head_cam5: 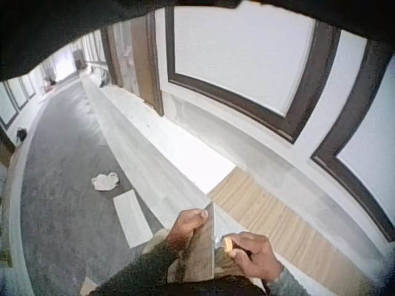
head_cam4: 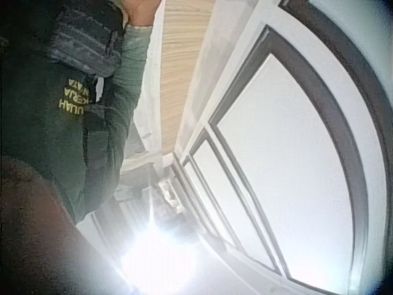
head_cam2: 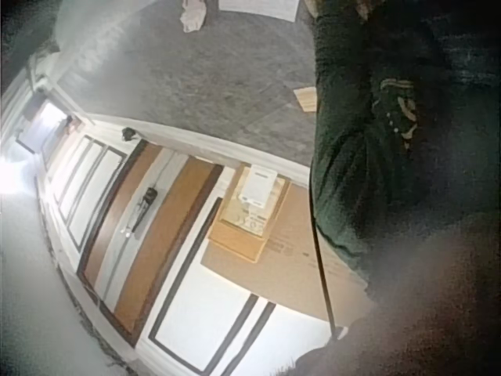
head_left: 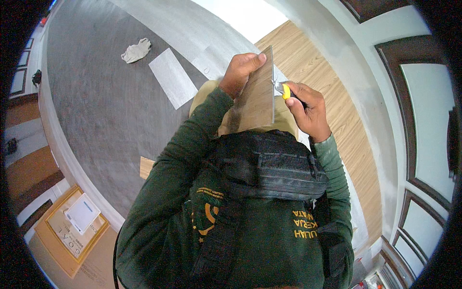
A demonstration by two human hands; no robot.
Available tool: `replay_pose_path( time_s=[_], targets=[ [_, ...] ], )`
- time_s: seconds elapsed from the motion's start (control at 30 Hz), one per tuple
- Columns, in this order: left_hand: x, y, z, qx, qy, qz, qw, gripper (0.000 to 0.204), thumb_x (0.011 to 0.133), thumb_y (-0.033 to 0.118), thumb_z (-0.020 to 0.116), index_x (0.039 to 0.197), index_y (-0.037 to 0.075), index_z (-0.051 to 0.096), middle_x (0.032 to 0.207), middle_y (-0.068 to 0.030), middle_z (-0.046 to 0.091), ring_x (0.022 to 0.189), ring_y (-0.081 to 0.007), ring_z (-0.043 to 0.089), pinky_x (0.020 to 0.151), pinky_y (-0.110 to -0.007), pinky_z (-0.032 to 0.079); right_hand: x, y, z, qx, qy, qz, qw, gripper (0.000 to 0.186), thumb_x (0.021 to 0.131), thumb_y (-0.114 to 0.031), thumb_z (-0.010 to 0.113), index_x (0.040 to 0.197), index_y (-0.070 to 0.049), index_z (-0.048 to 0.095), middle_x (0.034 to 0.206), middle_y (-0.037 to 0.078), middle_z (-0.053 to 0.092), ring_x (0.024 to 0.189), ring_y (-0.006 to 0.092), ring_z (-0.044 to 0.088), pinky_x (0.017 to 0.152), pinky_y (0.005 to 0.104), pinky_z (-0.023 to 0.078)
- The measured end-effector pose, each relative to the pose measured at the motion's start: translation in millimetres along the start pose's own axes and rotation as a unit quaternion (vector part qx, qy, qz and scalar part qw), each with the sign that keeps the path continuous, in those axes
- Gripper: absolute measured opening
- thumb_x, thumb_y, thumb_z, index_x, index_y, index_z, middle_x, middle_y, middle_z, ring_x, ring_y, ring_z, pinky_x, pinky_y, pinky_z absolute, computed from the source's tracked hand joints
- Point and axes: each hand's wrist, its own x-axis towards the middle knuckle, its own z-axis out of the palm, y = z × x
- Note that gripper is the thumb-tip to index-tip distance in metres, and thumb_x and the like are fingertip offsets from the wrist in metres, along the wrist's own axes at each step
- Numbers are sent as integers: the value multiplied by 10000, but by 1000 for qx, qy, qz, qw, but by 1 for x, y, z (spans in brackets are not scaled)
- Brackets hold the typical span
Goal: The person uses a utility knife to score and cut pieces of wood-patterned flooring material, then snaps them by hand and presses the cut sections into place on the floor.
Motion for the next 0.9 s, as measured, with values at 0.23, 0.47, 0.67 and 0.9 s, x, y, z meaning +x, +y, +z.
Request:
replay_pose_path(
  time_s=[0.23,0.47,0.67,0.9],
  targets=[
    [-6,2,5,-10,-19,2,1000,393,971,361,593,765,28,628,690,7,573,637,-74,489,605,-259,404,-4,3,-1,-10,-11,7,1000,277,857,-104,665,1103,22,667,854,176,666,751,289,644,699,357,498],
    [-6,5,5,4,-31,12,999,417,976,382,584,753,31,613,691,8,564,660,-72,478,617,-257,400,-2,3,4,-23,11,-12,1000,274,867,-120,664,1098,28,666,817,166,653,718,282,633,682,363,497],
    [-12,11,9,-1,-37,7,999,423,975,388,585,758,26,615,689,10,563,649,-73,481,617,-245,398,-7,2,8,-4,17,-25,1000,267,882,-121,649,1098,35,670,830,174,665,725,282,650,671,363,500],
    [-7,5,3,-6,-55,15,998,414,997,363,559,783,16,630,698,7,575,652,-73,498,612,-252,409,2,6,8,-19,22,-4,1000,270,882,-135,658,1102,21,672,766,149,638,674,254,621,629,354,480]
  ],
)
